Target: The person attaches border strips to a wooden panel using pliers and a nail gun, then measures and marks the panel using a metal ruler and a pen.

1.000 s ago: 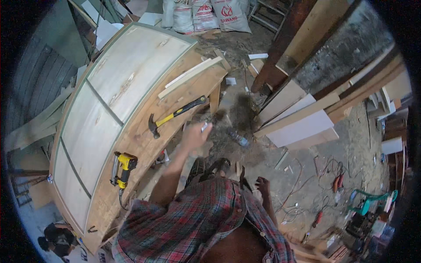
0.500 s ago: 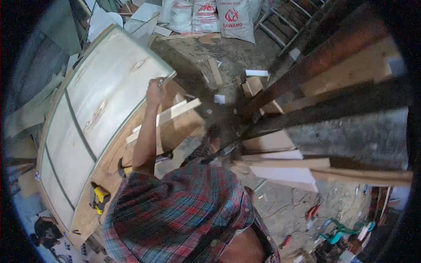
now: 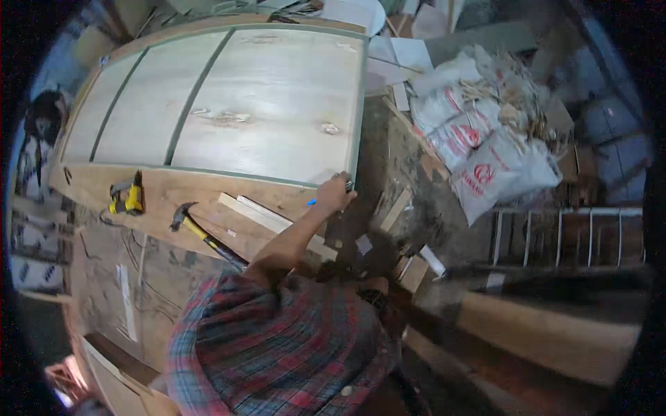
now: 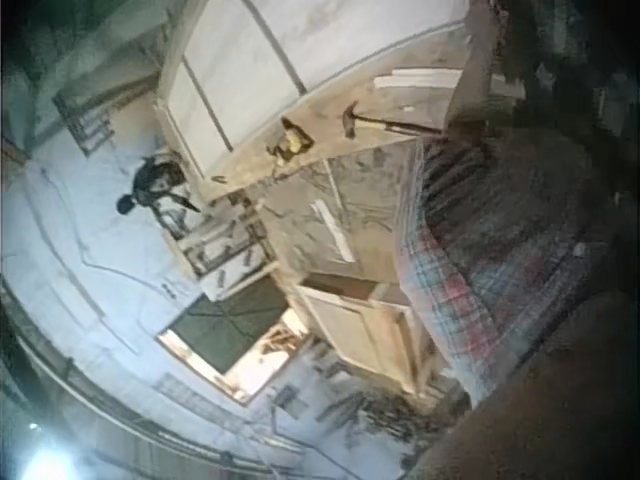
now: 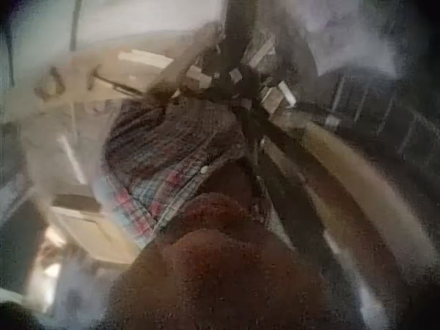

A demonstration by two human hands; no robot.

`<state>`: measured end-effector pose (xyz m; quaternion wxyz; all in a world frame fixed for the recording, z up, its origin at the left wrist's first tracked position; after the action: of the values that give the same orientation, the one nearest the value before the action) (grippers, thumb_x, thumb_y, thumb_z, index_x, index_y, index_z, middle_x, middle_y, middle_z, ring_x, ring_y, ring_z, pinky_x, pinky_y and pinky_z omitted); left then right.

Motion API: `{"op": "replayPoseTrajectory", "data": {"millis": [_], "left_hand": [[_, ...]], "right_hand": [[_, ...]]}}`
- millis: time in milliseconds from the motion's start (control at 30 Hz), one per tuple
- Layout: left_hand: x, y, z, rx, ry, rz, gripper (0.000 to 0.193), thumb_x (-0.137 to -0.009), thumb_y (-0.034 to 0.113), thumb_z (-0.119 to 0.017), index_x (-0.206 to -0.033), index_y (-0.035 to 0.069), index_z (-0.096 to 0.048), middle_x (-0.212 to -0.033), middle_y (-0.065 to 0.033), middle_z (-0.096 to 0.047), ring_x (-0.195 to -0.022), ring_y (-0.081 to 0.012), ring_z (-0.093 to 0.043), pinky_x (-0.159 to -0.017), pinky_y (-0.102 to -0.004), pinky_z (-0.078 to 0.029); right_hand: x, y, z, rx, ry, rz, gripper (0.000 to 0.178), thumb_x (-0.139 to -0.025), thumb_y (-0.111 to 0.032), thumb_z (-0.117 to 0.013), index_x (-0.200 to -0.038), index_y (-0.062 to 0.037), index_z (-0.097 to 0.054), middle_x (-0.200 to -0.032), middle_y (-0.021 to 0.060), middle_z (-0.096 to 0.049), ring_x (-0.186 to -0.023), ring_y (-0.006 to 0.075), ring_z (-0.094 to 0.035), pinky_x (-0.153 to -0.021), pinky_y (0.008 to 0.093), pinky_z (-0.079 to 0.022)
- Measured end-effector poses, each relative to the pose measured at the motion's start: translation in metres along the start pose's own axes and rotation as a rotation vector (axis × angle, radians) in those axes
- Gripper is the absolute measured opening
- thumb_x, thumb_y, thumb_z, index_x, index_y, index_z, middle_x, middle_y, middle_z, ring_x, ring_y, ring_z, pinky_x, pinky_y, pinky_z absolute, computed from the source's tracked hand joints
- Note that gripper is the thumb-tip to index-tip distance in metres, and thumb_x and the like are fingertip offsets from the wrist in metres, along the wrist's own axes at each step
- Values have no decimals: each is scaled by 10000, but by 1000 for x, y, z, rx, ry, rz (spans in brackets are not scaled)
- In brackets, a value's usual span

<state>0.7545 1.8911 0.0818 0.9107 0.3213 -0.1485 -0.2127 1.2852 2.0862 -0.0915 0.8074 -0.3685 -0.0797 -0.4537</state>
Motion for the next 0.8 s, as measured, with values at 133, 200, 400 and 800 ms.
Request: {"op": "replayPoseTrajectory", "data": {"millis": [133,200,400,800], "left_hand": [[3,11,10,32,-40,130,532,-876,408,-807,-1236,69,-612,-1177,-200,-683,-1085,-414,-690,-927,-510,-557],[3,15,9,42,45,145,499,-894,413,-784,-1216,59,-644,-1177,-201,-684,-1084,-408,-692,-922,-510,-556],[3,30,-30,96,259,445,359,-960,385,-722,-1142,77,-736,-1087,-195,-719,-1011,-380,-711,-868,-501,-578],[-11,49,-47,-128,575,799,411,-988,420,-624,-874,51,-766,-841,-209,-702,-793,-406,-696,-740,-529,-550]], "right_hand": [[-142,-28,34,91,-319,446,460,-1051,-414,-569,-1228,-19,-725,-1086,128,-760,-928,313,-722,-810,413,-578],[-206,-50,35,309,-542,946,438,-1061,-390,-563,-1222,-13,-719,-1038,126,-754,-888,298,-711,-806,412,-572],[-427,-81,80,444,-753,494,352,-1043,-316,-597,-1218,-41,-730,-1036,124,-746,-870,323,-693,-822,432,-557],[-626,-143,181,283,-720,394,295,-1001,-274,-668,-1237,-97,-673,-1158,117,-675,-1026,271,-636,-922,423,-486]]}}
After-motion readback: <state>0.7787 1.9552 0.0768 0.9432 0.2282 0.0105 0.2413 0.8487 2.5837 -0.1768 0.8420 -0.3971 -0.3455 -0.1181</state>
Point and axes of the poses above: each hand's wrist, its own x-axis away from the middle knuckle, its own z-axis out of the back of the hand, y = z × x, the point moved 3 cm from there along -x, towards the middle knuckle
